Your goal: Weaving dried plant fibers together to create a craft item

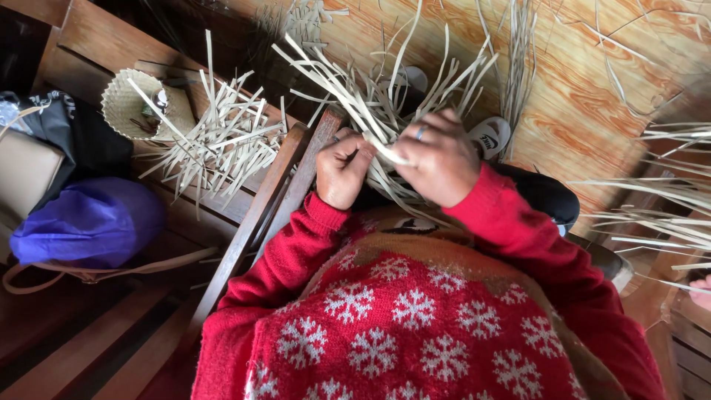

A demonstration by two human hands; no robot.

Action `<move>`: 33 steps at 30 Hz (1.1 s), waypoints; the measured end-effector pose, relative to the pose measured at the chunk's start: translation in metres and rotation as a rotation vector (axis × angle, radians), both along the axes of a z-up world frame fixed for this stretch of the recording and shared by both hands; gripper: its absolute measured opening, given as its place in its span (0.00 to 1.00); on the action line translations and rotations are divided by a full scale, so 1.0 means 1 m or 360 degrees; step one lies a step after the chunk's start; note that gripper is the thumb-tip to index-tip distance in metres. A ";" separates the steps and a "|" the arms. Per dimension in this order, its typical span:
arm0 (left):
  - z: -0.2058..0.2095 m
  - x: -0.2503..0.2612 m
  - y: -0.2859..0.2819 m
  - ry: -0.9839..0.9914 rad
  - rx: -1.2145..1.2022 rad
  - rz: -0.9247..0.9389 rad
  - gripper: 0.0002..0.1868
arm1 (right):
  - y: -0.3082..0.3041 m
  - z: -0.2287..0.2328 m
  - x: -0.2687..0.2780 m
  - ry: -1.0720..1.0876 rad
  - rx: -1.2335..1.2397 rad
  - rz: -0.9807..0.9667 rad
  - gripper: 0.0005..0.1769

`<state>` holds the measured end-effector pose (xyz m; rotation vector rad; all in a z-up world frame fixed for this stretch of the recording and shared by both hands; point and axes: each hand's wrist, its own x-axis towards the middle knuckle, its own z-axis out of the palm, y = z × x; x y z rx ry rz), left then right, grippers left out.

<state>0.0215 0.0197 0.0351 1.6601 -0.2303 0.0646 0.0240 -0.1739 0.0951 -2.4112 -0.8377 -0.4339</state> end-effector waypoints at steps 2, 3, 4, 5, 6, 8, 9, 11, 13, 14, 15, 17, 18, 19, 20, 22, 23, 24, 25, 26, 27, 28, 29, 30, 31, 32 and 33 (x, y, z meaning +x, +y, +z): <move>-0.007 -0.001 -0.002 0.0088 -0.0083 0.0037 0.06 | 0.010 -0.014 -0.011 -0.0121 -0.0038 -0.0004 0.10; -0.010 -0.001 -0.002 0.0172 -0.0166 0.0077 0.07 | 0.016 -0.021 -0.015 -0.0246 -0.0077 -0.0004 0.10; -0.009 0.000 -0.001 0.0169 -0.0166 0.0074 0.07 | 0.018 -0.019 -0.016 -0.0248 -0.0076 -0.0007 0.10; -0.008 0.000 0.001 0.0212 -0.0134 0.0102 0.08 | 0.019 -0.018 -0.016 -0.0268 -0.0083 -0.0003 0.08; -0.008 0.000 0.004 0.0258 -0.0102 0.0132 0.09 | 0.021 -0.016 -0.017 -0.0285 -0.0088 0.0003 0.06; 0.007 -0.003 0.002 0.0243 0.0009 0.0120 0.07 | 0.020 -0.024 -0.017 -0.0287 -0.0108 -0.0007 0.07; 0.015 -0.004 0.001 0.0227 0.0117 0.0108 0.07 | 0.020 -0.028 -0.018 -0.0291 -0.0130 -0.0017 0.09; 0.018 -0.002 0.004 0.0234 0.0167 0.0078 0.06 | 0.018 -0.031 -0.021 -0.0126 0.0013 0.0034 0.11; 0.017 -0.004 0.005 0.0242 0.0217 0.0045 0.06 | 0.013 -0.008 -0.022 0.0039 0.0153 0.0083 0.15; 0.014 -0.007 0.004 0.0279 0.0215 0.0068 0.05 | 0.009 0.017 -0.022 0.0565 0.0421 0.0409 0.11; 0.011 -0.011 0.003 0.0316 0.0213 0.0092 0.04 | 0.004 0.042 -0.022 0.1091 0.0687 0.0736 0.08; 0.007 -0.013 0.006 0.0351 0.0199 0.0080 0.05 | -0.008 0.059 -0.010 0.1176 0.0892 0.0922 0.13; 0.006 -0.013 0.007 0.0377 0.0183 0.0071 0.05 | -0.015 0.068 -0.003 0.1248 0.1094 0.1112 0.19; 0.004 -0.014 0.008 0.0379 0.0184 0.0067 0.05 | -0.020 0.071 0.002 0.1248 0.1097 0.1108 0.19; 0.002 -0.013 0.010 0.0282 0.0157 0.0008 0.07 | -0.024 0.074 0.009 0.1343 0.1398 0.1397 0.29; 0.000 -0.011 0.010 0.0179 0.0128 -0.0056 0.08 | -0.026 0.054 0.011 0.1420 0.1697 0.1685 0.40; 0.000 -0.012 0.009 0.0246 0.0113 0.0003 0.07 | -0.023 0.031 0.007 0.1264 0.1592 0.1282 0.25; -0.001 -0.012 0.009 0.0315 0.0100 0.0069 0.07 | -0.021 0.006 0.003 0.1103 0.1478 0.0893 0.12; 0.001 -0.010 0.007 0.0311 0.0098 0.0071 0.07 | -0.009 -0.002 -0.002 0.1101 0.1475 0.0897 0.12; 0.003 -0.010 0.006 0.0336 0.0075 0.0059 0.07 | 0.004 -0.011 -0.010 0.0981 0.1135 0.0827 0.09; 0.004 -0.010 0.006 0.0362 0.0052 0.0047 0.08 | 0.018 -0.020 -0.017 0.0856 0.0798 0.0754 0.07; 0.009 -0.009 0.006 0.0367 0.0057 0.0051 0.08 | 0.020 -0.035 -0.021 0.0861 0.0803 0.0759 0.07; 0.014 -0.007 0.006 0.0364 0.0068 0.0008 0.08 | 0.022 -0.049 -0.025 0.0738 0.0636 0.0741 0.08; 0.020 -0.003 0.005 0.0353 0.0074 -0.0043 0.10 | 0.023 -0.063 -0.028 0.0607 0.0465 0.0714 0.09; 0.024 -0.001 0.006 0.0350 0.0075 -0.0047 0.10 | 0.024 -0.064 -0.028 0.0603 0.0465 0.0710 0.09; 0.029 0.001 0.007 0.0136 0.0254 -0.0076 0.10 | 0.024 -0.065 -0.028 0.0568 0.0390 0.0674 0.10; 0.033 0.003 0.008 -0.0079 0.0432 -0.0104 0.11 | 0.024 -0.065 -0.028 0.0532 0.0316 0.0638 0.11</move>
